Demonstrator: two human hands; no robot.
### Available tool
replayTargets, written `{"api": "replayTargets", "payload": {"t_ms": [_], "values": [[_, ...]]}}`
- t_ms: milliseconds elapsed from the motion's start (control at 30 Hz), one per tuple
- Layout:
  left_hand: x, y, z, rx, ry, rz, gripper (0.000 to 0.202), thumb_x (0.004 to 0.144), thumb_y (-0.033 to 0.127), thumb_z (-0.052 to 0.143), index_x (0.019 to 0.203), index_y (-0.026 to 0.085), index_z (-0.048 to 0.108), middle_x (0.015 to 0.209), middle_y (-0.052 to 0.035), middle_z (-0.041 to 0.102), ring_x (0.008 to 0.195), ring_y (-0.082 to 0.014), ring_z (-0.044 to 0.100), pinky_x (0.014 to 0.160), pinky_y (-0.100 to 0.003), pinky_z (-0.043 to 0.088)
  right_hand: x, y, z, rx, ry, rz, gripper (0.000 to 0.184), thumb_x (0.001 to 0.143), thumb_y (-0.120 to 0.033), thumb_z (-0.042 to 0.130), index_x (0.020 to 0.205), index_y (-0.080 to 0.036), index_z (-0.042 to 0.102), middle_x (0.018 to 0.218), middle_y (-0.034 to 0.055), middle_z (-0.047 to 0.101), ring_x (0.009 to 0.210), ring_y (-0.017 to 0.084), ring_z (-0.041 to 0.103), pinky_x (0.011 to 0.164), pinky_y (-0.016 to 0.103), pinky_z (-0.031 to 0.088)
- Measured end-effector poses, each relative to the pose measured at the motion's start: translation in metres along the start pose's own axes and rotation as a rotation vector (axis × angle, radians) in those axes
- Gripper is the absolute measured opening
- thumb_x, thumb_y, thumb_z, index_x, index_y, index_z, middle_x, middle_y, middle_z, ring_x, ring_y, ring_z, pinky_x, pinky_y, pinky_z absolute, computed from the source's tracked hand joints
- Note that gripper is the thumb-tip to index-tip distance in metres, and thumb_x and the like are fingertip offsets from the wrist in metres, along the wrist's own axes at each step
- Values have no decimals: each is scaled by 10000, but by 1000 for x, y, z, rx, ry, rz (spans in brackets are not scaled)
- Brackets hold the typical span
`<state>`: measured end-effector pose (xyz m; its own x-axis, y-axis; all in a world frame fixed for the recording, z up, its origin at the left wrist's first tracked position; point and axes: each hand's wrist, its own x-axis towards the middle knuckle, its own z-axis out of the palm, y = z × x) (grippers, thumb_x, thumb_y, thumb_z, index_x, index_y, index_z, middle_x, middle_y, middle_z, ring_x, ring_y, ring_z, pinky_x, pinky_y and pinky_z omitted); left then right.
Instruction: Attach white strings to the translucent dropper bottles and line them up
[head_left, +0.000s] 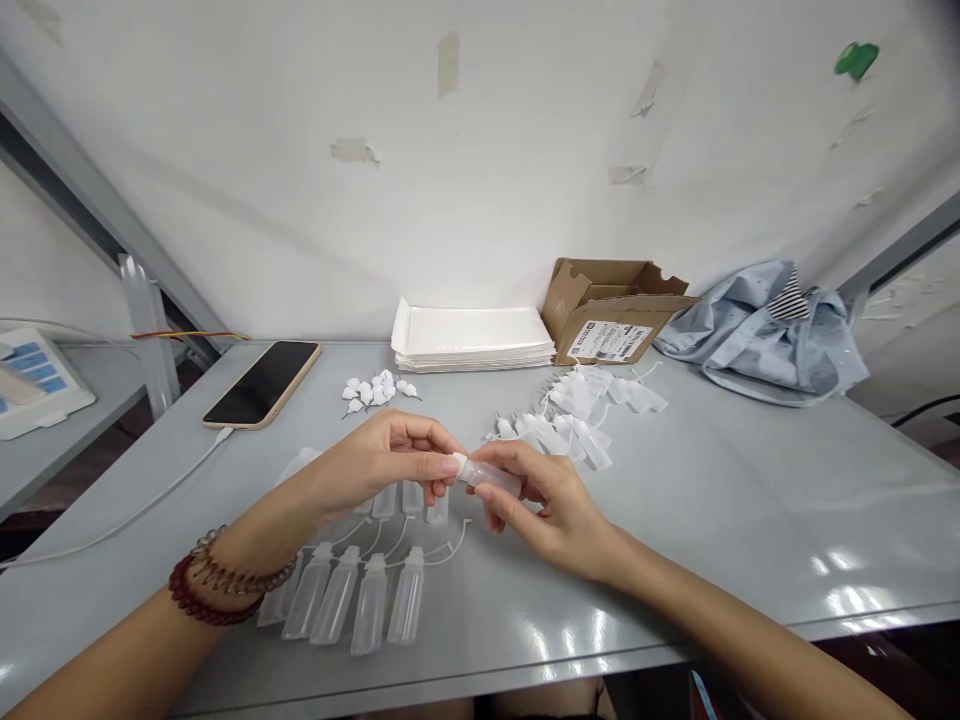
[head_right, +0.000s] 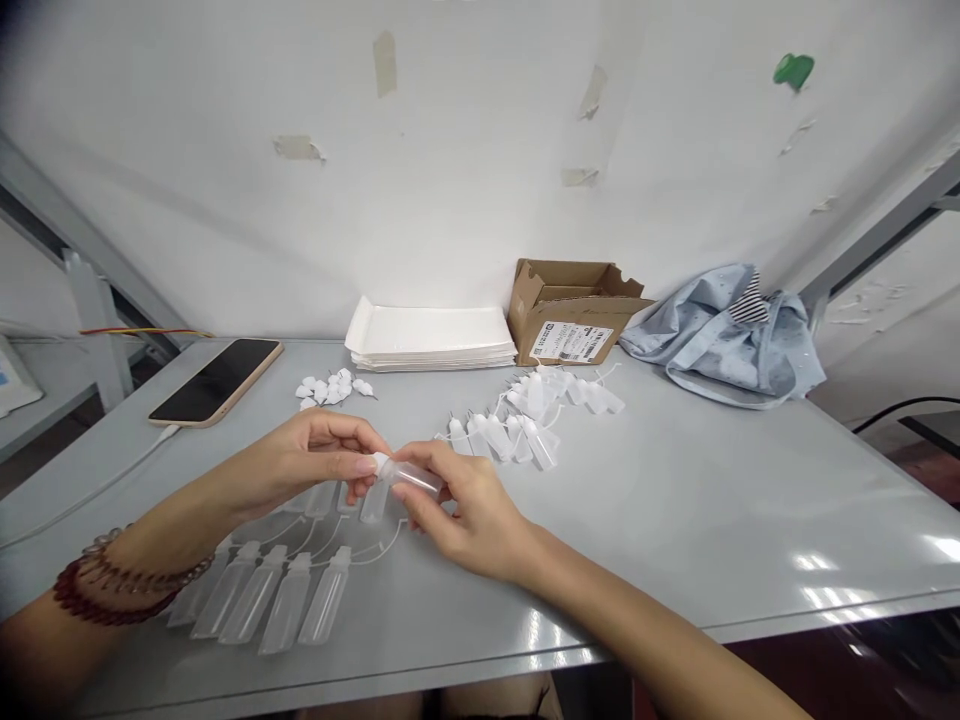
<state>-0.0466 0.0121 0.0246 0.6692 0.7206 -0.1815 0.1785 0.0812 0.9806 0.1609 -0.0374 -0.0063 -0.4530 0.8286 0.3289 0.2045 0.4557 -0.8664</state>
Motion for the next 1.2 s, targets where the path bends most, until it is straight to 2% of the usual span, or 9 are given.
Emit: {"api": "replayTargets", "payload": {"t_ms": [167,300,367,433,533,667,767,1067,1200], "values": [[-2,1,3,127,21,9,142,809,304,641,848,178,693,677,10,648,609,-105,581,587,-220,484,0,-1,1,45,7,40,199,877,-216,518,1058,-134,531,606,-26,560,521,95,557,481,211,438],[-5,2,10,458,190,302,145,824,253,616,935,206,698,837,-10,682,733,-120,597,647,-219,488,5,-1,-1,369,0,237,183,889,-289,517,1029,-171,520,663,-25,580,460,69,534,456,204,436],[-6,3,12,558,216,415,162,840,223,589,959,206,696,861,-14,684,769,-123,599,675,-219,489,8,-1,-2,522,-19,291,194,879,-317,538,1008,-174,522,706,-14,604,437,61,530,442,205,442],[-6,3,12,553,200,390,177,841,234,586,983,204,688,891,-16,684,792,-126,605,681,-214,496,9,0,-3,588,-29,303,209,865,-330,562,993,-169,528,703,-11,611,429,62,533,430,202,440],[-6,3,12,478,243,232,251,832,335,595,1042,210,655,914,-8,679,792,-129,614,668,-211,499,8,-1,-2,576,-14,291,209,865,-329,569,994,-171,532,713,-11,613,442,58,536,456,203,450],[-5,5,15,542,294,125,306,883,424,485,792,193,663,676,26,622,638,-111,556,570,-211,431,5,-1,0,525,4,274,204,873,-323,561,1011,-178,525,764,1,620,465,51,535,485,207,456],[-5,7,18,594,260,124,307,881,405,497,715,196,648,662,33,616,638,-112,538,573,-221,399,4,0,1,531,-2,273,205,870,-319,565,1011,-176,522,741,-6,617,461,53,535,479,205,451],[-6,5,10,542,141,244,179,872,346,541,913,208,647,897,-7,661,810,-143,577,727,-252,451,9,2,-3,677,-59,337,245,826,-338,620,969,-164,523,697,-10,632,418,60,536,415,194,442],[-6,7,14,573,210,242,218,869,378,527,973,209,619,946,-15,648,816,-152,568,700,-252,452,10,1,-3,678,-42,318,241,828,-337,619,973,-171,522,695,-17,627,419,58,531,414,193,436]]}}
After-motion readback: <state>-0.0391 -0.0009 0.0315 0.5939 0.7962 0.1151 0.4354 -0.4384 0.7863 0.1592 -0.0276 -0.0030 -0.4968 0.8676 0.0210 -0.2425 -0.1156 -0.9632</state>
